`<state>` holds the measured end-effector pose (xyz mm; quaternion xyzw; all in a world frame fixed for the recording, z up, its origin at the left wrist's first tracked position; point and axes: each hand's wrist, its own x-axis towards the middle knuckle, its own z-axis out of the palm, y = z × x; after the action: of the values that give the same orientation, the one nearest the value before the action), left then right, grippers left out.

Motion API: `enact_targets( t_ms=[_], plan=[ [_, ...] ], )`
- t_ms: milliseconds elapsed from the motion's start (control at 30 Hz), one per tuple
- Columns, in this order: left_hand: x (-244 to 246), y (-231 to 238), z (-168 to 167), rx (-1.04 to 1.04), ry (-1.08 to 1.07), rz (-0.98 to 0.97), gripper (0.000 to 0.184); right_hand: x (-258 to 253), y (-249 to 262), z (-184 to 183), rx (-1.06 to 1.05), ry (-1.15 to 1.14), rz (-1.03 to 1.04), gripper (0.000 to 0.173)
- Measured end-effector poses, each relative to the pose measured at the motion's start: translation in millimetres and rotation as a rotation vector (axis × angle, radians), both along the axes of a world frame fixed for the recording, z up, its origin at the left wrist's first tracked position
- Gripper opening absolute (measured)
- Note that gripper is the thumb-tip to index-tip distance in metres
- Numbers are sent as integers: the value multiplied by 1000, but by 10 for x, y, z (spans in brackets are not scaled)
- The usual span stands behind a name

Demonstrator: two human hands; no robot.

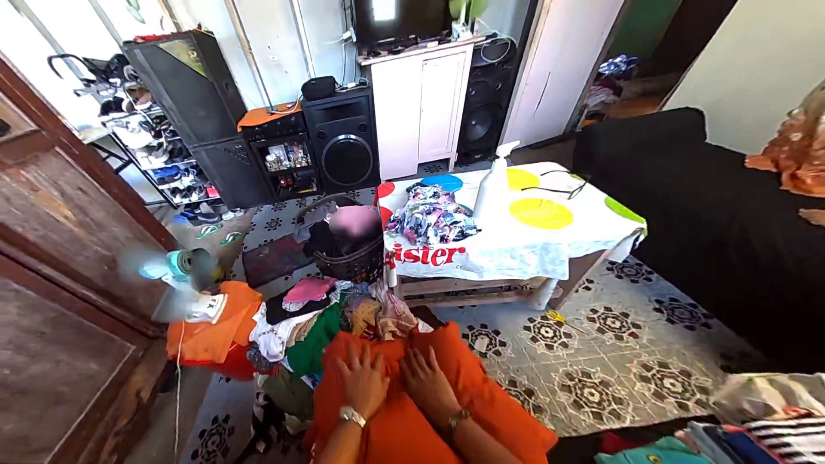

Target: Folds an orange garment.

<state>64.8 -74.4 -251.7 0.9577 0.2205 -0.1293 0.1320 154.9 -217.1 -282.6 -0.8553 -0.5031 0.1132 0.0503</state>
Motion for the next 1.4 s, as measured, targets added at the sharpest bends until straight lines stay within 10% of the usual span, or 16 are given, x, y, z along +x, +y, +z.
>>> enact_targets(
  t_ms=[233,1400],
  plan=[
    [-109,-417,-536,-22,62,-300,38,-345,-83,-146,-181,12,56,40],
    [-235,-268,-362,-85,121,-216,39,-304,-75,-169,-75,175,40,36]
  ],
)
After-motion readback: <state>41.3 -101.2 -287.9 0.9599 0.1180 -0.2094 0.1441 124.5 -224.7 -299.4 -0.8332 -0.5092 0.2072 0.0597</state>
